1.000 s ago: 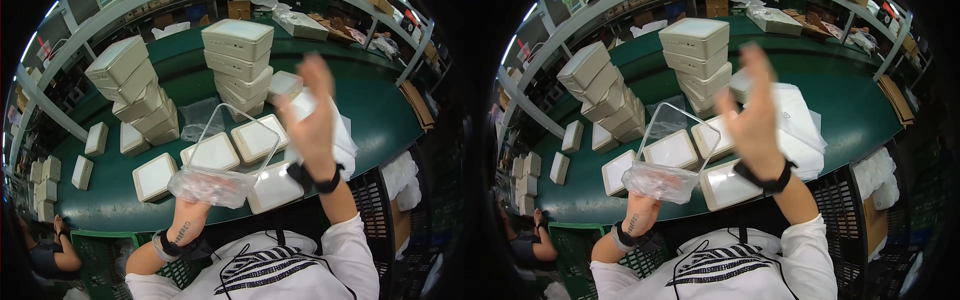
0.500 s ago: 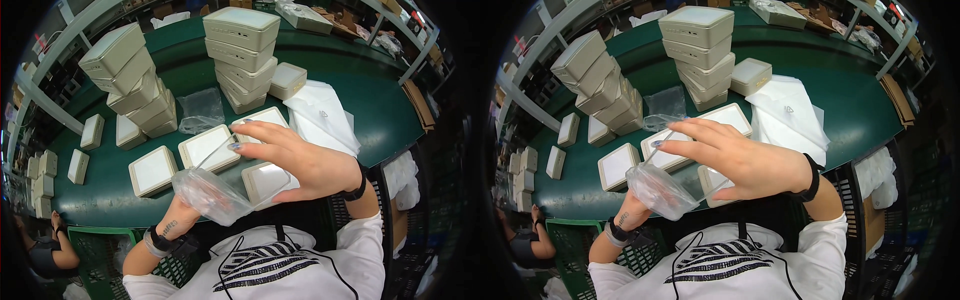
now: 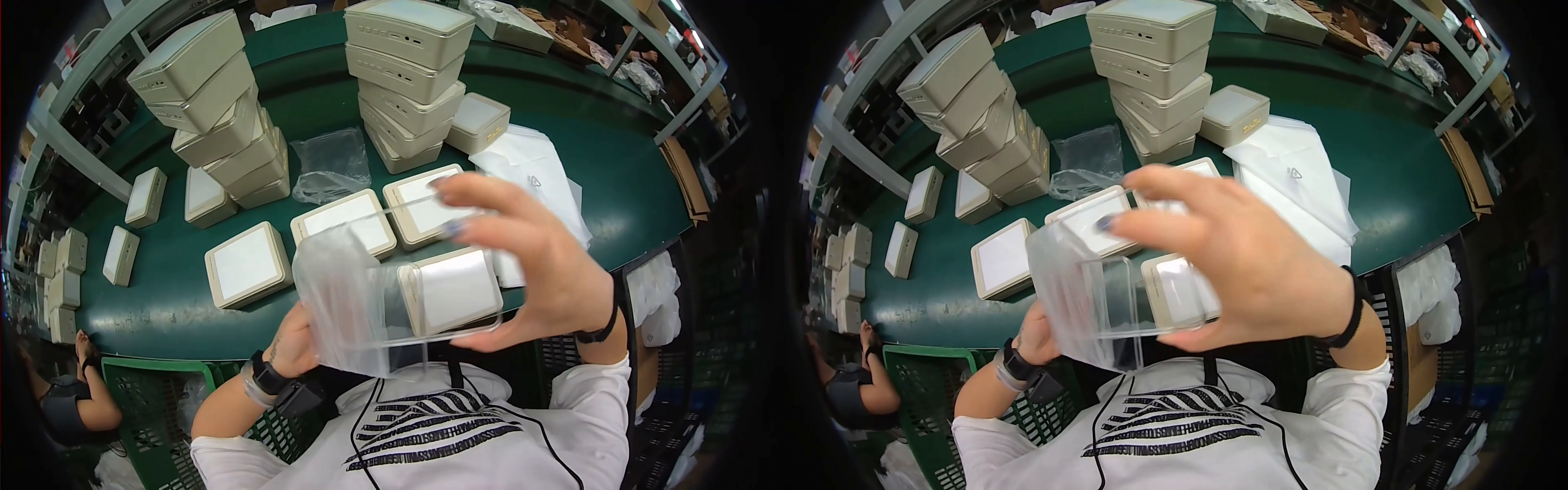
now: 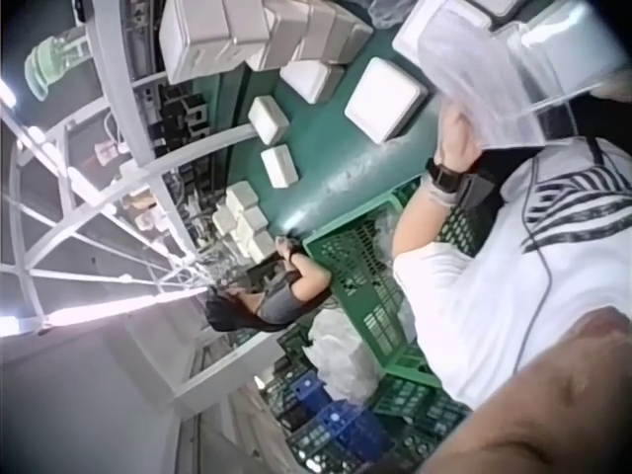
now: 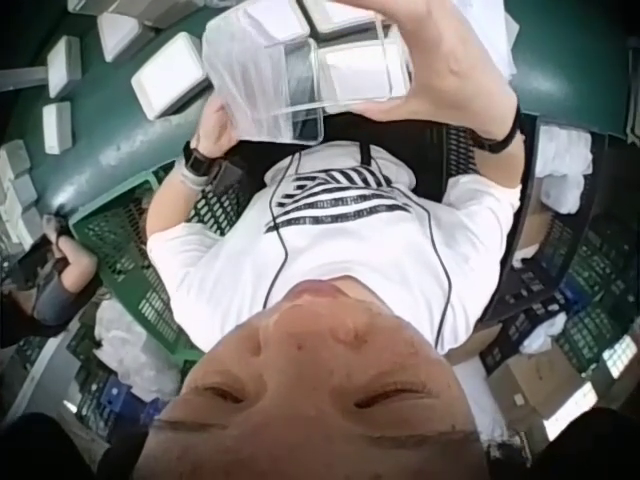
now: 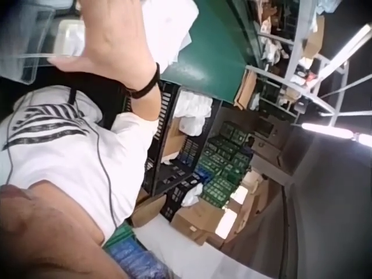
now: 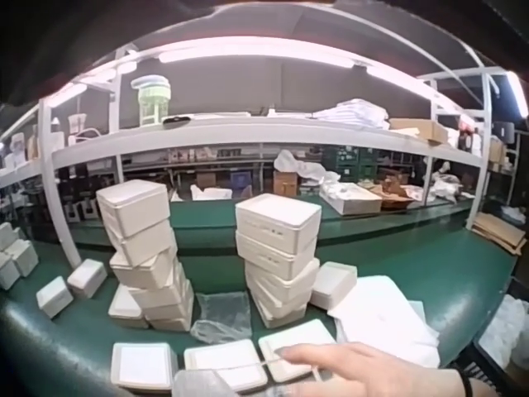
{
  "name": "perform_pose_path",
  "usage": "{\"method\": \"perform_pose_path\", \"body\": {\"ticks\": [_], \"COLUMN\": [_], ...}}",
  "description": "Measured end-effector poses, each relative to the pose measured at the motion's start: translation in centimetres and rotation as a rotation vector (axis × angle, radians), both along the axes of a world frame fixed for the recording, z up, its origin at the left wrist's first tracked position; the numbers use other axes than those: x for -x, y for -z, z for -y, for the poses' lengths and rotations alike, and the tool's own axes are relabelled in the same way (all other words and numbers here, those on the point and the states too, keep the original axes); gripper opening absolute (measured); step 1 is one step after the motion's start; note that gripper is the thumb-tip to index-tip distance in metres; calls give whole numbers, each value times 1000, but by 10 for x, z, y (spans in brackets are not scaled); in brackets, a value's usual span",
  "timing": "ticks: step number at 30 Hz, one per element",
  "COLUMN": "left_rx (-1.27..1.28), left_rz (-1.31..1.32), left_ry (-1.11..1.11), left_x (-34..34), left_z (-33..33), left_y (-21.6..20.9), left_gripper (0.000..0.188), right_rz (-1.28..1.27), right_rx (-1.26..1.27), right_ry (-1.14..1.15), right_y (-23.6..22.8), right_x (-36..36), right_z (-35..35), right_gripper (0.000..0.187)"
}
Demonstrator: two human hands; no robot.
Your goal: The person clears the workspace by moving stacks of white boxes, then removes clear plastic covers from bags and fits them onto the boxes. After repeating this, the person wraps a box in a white sheet and places it into a black crate.
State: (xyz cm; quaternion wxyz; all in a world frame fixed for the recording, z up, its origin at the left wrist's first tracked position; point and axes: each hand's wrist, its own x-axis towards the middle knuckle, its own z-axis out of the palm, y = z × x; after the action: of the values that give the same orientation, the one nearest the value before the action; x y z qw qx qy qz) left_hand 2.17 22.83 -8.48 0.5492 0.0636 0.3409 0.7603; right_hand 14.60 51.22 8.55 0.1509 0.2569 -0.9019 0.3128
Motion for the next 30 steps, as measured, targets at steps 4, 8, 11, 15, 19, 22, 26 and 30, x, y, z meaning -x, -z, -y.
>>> {"method": "perform_pose_path", "body": {"ticks": [4, 8, 11, 15, 19, 22, 26, 30], "left_rx": [7, -84, -216, -318, -146, -68, 2, 9], "left_rz": [4, -20, -47, -75, -83, -88, -31, -62], "left_ry": [-183, -464, -449, -410, -501, -512, -564, -502], "left_x": [28, 65, 80, 79, 80, 80, 73, 80], "left_z": [9, 28, 38, 37, 36, 40, 28, 38], "left_y": [4, 3, -4, -6, 5, 15, 3, 15], "left_gripper": [41, 41, 40, 39, 40, 45, 44, 44], "right_rz": [-119, -170, -208, -194, -230, 213, 764, 814], "right_rx": [-5, -6, -31, -35, 100, 1026, 1790, 2048], "right_ry": [127, 248, 320, 358, 325, 207, -70, -327], "right_y": [3, 13, 17, 15, 12, 45, 83, 100], "right_x": [-15, -34, -47, -61, -82, -78, -81, -99], "right_z": [-35, -54, -59, -56, -42, -42, -27, 0], "right_gripper": [103, 113, 116, 116, 108, 97, 96, 102]}}
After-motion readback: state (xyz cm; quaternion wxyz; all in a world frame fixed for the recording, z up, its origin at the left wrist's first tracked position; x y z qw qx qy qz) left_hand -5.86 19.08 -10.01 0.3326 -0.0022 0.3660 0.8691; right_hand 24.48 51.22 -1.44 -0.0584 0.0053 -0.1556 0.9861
